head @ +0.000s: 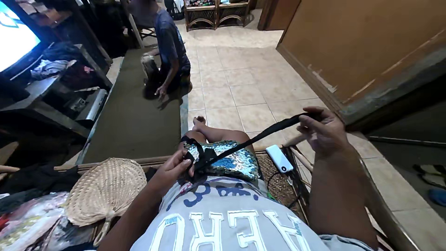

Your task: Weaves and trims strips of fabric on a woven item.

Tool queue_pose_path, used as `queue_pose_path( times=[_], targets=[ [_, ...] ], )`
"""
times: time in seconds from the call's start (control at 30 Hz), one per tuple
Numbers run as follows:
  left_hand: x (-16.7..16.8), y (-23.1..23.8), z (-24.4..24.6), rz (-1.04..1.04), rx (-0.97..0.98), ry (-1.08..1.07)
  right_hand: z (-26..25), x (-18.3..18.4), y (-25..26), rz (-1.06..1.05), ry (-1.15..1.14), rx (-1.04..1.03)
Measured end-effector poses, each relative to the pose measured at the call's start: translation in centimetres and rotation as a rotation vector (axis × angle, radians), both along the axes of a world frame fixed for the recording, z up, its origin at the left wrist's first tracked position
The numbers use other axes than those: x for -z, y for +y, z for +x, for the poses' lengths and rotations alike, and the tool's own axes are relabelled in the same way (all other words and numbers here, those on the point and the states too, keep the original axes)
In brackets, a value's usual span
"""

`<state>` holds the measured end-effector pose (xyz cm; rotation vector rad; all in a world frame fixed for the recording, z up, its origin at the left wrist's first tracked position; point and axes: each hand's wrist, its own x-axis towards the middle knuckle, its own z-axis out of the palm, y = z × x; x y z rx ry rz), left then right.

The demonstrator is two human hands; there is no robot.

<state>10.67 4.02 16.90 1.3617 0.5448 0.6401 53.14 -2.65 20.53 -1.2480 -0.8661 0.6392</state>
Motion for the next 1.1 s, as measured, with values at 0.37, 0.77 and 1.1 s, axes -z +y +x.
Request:
queue_pose_path(
  times=[0.37,0.77,1.1],
  targets=[
    [1.5,-0.1,0.5,0.041,-0.021,0.034,-2.4,1.3,1.8,0.110,0.475,0.163],
    [1.2,1.4,1.1,0.117,-0.311,-0.013,-5.2,0.2,2.0,0.161,0.491,-0.083],
    [2.6,1.4,0.4,-0.173,-0.305,-0.392,-4.2,0.6,2.2,0.256,0.757,-0.139]
  ],
)
